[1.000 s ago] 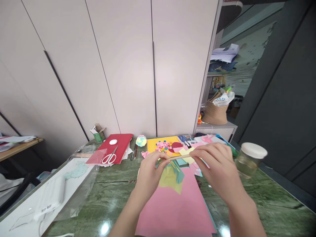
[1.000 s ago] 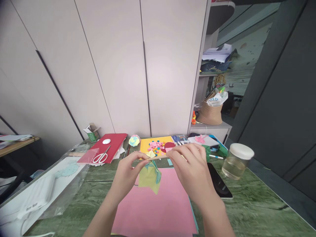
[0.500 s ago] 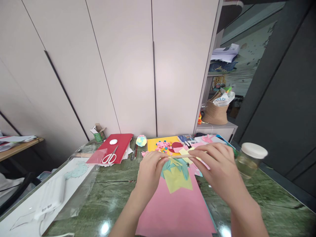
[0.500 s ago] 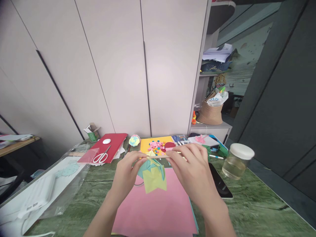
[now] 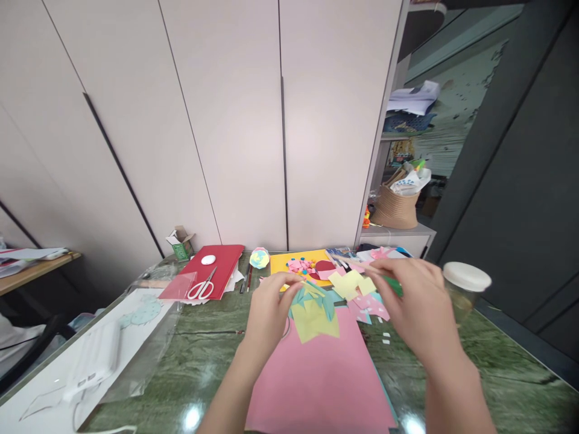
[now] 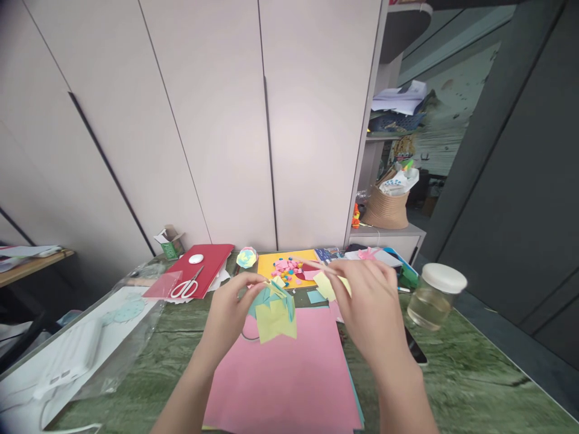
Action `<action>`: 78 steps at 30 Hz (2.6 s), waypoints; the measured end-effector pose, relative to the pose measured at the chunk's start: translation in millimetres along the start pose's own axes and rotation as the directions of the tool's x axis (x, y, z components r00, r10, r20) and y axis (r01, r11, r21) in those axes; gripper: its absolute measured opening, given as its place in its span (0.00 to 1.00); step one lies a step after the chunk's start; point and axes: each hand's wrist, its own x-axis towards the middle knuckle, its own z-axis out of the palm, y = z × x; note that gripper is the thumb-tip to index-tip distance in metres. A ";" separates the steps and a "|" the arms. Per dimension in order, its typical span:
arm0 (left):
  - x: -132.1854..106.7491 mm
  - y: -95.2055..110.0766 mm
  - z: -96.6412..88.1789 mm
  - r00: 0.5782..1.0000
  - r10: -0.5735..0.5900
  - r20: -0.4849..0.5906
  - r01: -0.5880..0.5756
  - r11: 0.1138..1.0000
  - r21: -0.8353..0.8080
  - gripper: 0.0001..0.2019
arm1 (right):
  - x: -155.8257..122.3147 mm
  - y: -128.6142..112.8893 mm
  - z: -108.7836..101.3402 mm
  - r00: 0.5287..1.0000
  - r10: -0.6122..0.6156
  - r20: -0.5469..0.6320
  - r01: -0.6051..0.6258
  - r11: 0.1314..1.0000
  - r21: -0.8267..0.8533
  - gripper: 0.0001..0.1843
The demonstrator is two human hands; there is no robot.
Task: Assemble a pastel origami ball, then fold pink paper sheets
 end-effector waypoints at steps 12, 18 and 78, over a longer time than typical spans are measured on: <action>9.9 -11.8 7.9 0.965 -0.262 -0.017 0.203 0.787 -0.582 0.08 | 6.3 -21.7 21.9 0.684 -0.119 0.720 -0.529 0.600 0.601 0.29; 11.9 -12.0 8.7 0.942 -0.335 0.028 0.247 0.633 -0.734 0.10 | -0.3 -30.5 38.0 0.683 -0.105 0.722 -0.593 0.499 0.633 0.36; 2.0 -0.1 0.4 0.986 -0.166 0.005 0.146 0.854 -0.499 0.11 | -1.8 -12.7 49.1 0.711 -0.021 0.703 -0.679 0.239 0.694 0.19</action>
